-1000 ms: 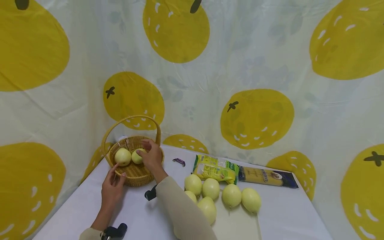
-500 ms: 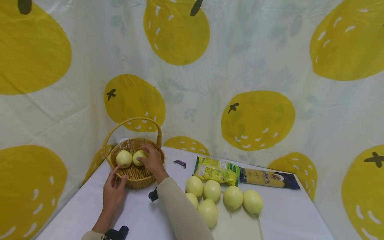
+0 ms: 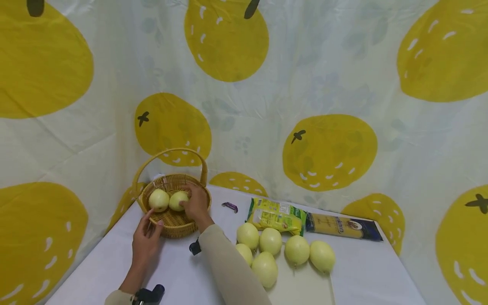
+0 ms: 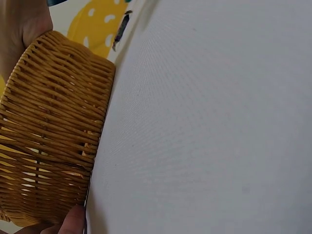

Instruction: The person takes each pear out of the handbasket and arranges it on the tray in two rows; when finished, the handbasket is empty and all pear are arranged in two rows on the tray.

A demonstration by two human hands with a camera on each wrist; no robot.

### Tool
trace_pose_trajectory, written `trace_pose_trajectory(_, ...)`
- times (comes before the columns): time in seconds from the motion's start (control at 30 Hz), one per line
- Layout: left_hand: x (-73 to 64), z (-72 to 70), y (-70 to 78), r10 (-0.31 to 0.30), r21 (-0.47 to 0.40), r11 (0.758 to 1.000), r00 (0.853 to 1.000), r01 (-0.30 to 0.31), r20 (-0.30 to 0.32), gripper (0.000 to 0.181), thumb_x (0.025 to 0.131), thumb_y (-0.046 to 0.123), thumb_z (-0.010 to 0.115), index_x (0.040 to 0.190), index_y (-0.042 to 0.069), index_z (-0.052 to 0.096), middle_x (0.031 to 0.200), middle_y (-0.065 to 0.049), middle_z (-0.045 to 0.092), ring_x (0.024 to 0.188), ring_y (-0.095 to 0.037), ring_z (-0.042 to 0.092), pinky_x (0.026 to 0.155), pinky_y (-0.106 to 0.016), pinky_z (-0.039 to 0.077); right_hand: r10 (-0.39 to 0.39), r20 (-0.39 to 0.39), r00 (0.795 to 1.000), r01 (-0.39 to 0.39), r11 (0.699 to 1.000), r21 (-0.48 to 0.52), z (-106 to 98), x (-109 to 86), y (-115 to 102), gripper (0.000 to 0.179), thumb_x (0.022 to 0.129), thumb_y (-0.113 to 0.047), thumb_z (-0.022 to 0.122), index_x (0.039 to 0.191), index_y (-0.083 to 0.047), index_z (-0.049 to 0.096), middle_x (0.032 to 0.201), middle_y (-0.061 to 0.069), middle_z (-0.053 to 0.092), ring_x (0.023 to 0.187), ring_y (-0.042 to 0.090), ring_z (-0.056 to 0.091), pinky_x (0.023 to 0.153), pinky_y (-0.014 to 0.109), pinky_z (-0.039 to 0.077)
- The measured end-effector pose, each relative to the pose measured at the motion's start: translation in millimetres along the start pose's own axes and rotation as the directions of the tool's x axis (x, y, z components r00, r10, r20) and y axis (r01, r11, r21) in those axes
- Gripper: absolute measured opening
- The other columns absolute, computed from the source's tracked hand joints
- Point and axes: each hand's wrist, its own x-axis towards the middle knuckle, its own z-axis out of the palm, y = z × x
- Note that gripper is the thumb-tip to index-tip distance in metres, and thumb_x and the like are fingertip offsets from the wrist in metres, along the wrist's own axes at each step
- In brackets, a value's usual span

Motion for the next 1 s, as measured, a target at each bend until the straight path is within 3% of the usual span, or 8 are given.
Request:
trace_pose_trajectory(0.13, 0.1, 1.9, 0.8, -0.007, 0.002, 1.0, 1.0, 0.007, 0.002, 0.06, 0.109, 0.034, 0.061, 0.165, 0.022, 0.041, 0.174, -0.018, 0.029, 0.161, -0.038, 0.03, 0.128, -0.048, 0.033, 0.047, -0.016, 0.999, -0.047, 0.999, -0.024, 0.4, 0.4, 1.4, 0.052, 0.085, -0.023, 0.092, 0.133, -0.016, 0.073, 0.111, 0.008, 0.072, 0.099, 0.016, 0.062, 0.087, 0.03, 0.057)
trace_pose_trajectory(0.27, -0.8, 2.6, 0.9, -0.004, 0.0, 1.0, 1.0, 0.004, 0.0, 0.06, 0.11, 0.032, 0.061, 0.165, 0.019, 0.041, 0.174, -0.019, 0.029, 0.16, -0.04, 0.03, 0.128, -0.054, 0.033, 0.002, -0.003, 1.0, -0.002, 0.997, -0.077, 0.6, 0.0, 2.3, 0.049, 0.09, -0.034, 0.088, 0.132, -0.013, 0.074, 0.117, 0.007, 0.075, 0.11, 0.022, 0.067, 0.094, 0.034, 0.058)
trace_pose_trajectory(0.37, -1.4, 2.9, 0.7, -0.002, -0.002, 1.0, 1.0, 0.002, 0.0, 0.06, 0.109, 0.033, 0.061, 0.164, 0.017, 0.041, 0.174, -0.018, 0.03, 0.16, -0.04, 0.03, 0.127, -0.052, 0.033, -0.034, 0.024, 0.999, 0.036, 0.992, -0.119, -0.4, -1.2, 2.0, 0.045, 0.09, -0.035, 0.087, 0.128, -0.014, 0.075, 0.125, 0.004, 0.076, 0.12, 0.025, 0.068, 0.102, 0.035, 0.058)
trace_pose_trajectory(0.47, -1.6, 2.9, 0.5, -0.002, 0.0, 1.0, 1.0, 0.002, -0.002, 0.06, 0.109, 0.032, 0.062, 0.164, 0.017, 0.042, 0.174, -0.017, 0.03, 0.16, -0.04, 0.031, 0.127, -0.048, 0.033, -0.022, 0.051, 0.998, 0.028, 0.993, -0.118, -1.5, -3.4, 0.9, 0.043, 0.089, -0.034, 0.089, 0.124, -0.015, 0.074, 0.128, 0.003, 0.075, 0.123, 0.025, 0.068, 0.103, 0.035, 0.058)
trace_pose_trajectory(0.57, -1.1, 2.9, 0.3, 0.004, 0.0, 1.0, 1.0, -0.004, -0.007, 0.059, 0.109, 0.03, 0.062, 0.163, 0.016, 0.042, 0.173, -0.017, 0.031, 0.16, -0.039, 0.031, 0.127, -0.049, 0.033, 0.006, 0.073, 0.997, 0.002, 0.995, -0.104, -2.4, -5.0, -1.1, 0.048, 0.086, -0.034, 0.091, 0.125, -0.014, 0.072, 0.13, 0.003, 0.074, 0.124, 0.024, 0.067, 0.104, 0.035, 0.058)
trace_pose_trajectory(0.73, -0.8, 2.5, 0.5, 0.014, -0.005, 1.0, 1.0, -0.014, -0.01, 0.059, 0.11, 0.03, 0.061, 0.163, 0.015, 0.042, 0.174, -0.017, 0.03, 0.16, -0.04, 0.03, 0.128, -0.055, 0.033, -0.012, 0.108, 0.994, 0.027, 0.991, -0.132, -1.5, -5.2, -3.9, 0.062, 0.078, -0.033, 0.097, 0.131, -0.013, 0.071, 0.133, 0.003, 0.073, 0.125, 0.023, 0.066, 0.105, 0.035, 0.057)
trace_pose_trajectory(1.0, -0.8, 1.4, -0.9, 0.021, -0.006, 1.0, 1.0, -0.021, -0.006, 0.059, 0.109, 0.031, 0.062, 0.164, 0.018, 0.043, 0.174, -0.015, 0.031, 0.16, -0.037, 0.031, 0.127, -0.045, 0.033, 0.01, 0.203, 0.979, 0.023, 0.987, -0.16, -1.8, -7.0, -7.0, 0.073, 0.073, -0.033, 0.101, 0.137, -0.014, 0.071, 0.131, 0.002, 0.074, 0.117, 0.018, 0.067, 0.096, 0.029, 0.058)
